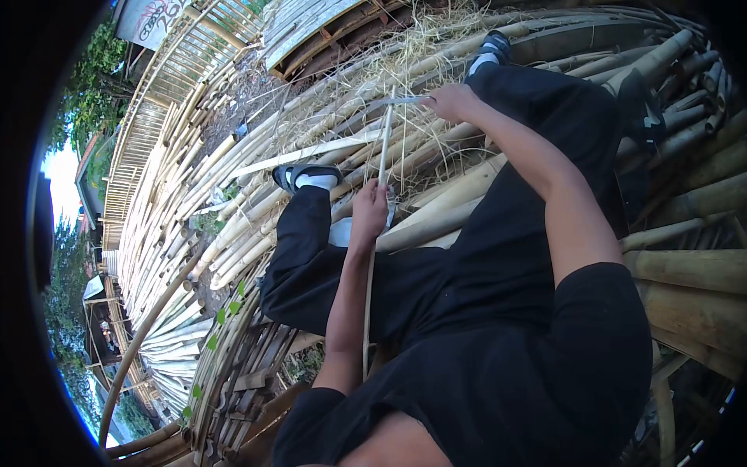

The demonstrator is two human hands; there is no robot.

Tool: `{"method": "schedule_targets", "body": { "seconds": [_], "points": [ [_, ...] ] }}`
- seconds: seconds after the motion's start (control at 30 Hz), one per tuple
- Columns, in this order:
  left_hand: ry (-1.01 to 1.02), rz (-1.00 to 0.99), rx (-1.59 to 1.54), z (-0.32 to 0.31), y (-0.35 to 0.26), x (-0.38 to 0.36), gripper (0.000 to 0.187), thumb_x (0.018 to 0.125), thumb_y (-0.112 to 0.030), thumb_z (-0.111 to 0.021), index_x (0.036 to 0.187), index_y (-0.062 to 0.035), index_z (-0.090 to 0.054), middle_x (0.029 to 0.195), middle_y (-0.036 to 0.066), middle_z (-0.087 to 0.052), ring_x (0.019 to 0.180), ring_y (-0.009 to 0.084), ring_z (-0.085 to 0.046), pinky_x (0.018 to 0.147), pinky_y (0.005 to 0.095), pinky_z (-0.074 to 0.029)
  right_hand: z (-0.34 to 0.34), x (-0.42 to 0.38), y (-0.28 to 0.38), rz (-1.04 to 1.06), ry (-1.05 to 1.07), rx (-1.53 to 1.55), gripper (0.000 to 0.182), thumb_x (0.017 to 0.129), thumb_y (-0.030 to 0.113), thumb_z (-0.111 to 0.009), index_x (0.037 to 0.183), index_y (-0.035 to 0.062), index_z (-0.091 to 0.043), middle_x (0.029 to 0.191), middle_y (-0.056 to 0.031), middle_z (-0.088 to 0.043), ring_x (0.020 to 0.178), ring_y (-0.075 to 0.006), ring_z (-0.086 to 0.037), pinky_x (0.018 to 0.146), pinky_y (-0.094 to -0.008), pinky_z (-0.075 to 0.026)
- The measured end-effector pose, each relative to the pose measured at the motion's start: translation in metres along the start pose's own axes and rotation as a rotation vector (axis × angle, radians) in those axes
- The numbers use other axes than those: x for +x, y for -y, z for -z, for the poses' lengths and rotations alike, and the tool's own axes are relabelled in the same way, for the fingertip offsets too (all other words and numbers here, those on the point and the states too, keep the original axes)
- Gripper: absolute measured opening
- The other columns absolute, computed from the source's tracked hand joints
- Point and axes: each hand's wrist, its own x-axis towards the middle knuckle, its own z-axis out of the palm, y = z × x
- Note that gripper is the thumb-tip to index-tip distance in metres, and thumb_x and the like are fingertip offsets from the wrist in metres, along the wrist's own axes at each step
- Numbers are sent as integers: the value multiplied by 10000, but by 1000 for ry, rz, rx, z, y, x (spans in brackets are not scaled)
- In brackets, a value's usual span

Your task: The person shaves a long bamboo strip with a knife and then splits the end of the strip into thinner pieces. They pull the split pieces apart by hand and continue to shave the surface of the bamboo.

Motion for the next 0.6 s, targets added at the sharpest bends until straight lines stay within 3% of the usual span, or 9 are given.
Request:
{"method": "schedule_targets", "body": {
  "seconds": [0.1, 0.17, 0.23, 0.3, 0.33, 0.37, 0.43, 0.5, 0.6],
  "points": [
    [-30, 31, 2, -1, -6, 0, 206, 925, -151, -463, 934, 41, -537, 722, 93, -557, 641, 115, -487, 604, 267, -404, -4, -1, 6, -85, -52, 23, 487, 926, 463, -347, 886, 61, -619, 808, -196, -630, 801, -379, -607, 720, -484, -465],
    [44, 144, -26, 9, -37, -4, 210, 927, -148, -448, 933, 43, -534, 728, 106, -568, 618, 121, -482, 583, 291, -400, -18, -14, 25, 81, 12, 41, 491, 922, 467, -356, 890, 55, -622, 814, -206, -626, 808, -377, -607, 729, -478, -466],
    [23, 99, -30, 5, -32, -5, 216, 928, -149, -438, 931, 44, -533, 716, 113, -562, 589, 124, -466, 559, 312, -388, -7, -22, 34, 169, 68, 12, 498, 920, 468, -356, 897, 47, -621, 812, -211, -623, 805, -377, -608, 727, -477, -470],
    [-7, 67, -18, 5, -26, -10, 213, 928, -148, -439, 928, 43, -533, 709, 115, -555, 586, 132, -470, 559, 312, -391, -2, -9, 9, 50, -38, -17, 511, 923, 468, -342, 896, 41, -623, 824, -210, -627, 811, -381, -609, 728, -478, -471],
    [20, 33, 77, 6, -21, -11, 215, 929, -152, -438, 933, 44, -529, 741, 131, -576, 605, 146, -494, 581, 310, -407, -1, 12, -20, -265, 46, 72, 525, 928, 464, -323, 902, 39, -630, 860, -205, -632, 822, -386, -609, 730, -480, -473],
    [14, 24, 78, 1, -10, -6, 215, 929, -152, -438, 933, 44, -529, 741, 131, -576, 605, 146, -494, 581, 310, -407, -1, 12, -19, -261, 36, 69, 525, 928, 464, -323, 902, 39, -630, 860, -205, -632, 822, -386, -609, 730, -480, -473],
    [-96, -110, 51, -7, -9, -1, 216, 930, -158, -438, 924, 39, -528, 741, 135, -577, 607, 165, -502, 590, 326, -413, -6, 1, -10, -218, -80, 94, 535, 930, 469, -318, 896, 42, -638, 874, -205, -634, 832, -393, -606, 731, -483, -471],
    [7, 75, -3, 3, -27, -2, 220, 933, -165, -436, 906, 33, -527, 644, 108, -532, 571, 171, -477, 565, 343, -403, -22, -13, 17, -195, -72, 166, 522, 931, 463, -319, 914, 40, -625, 851, -207, -631, 817, -399, -602, 724, -496, -465],
    [-10, 37, 12, 2, -26, -1, 208, 938, -164, -432, 912, 19, -529, 629, 73, -520, 543, 123, -451, 524, 299, -384, -4, -29, 48, 283, 105, 37, 451, 936, 413, -338, 958, 39, -589, 812, -215, -618, 797, -406, -594, 722, -505, -456]
  ]
}}
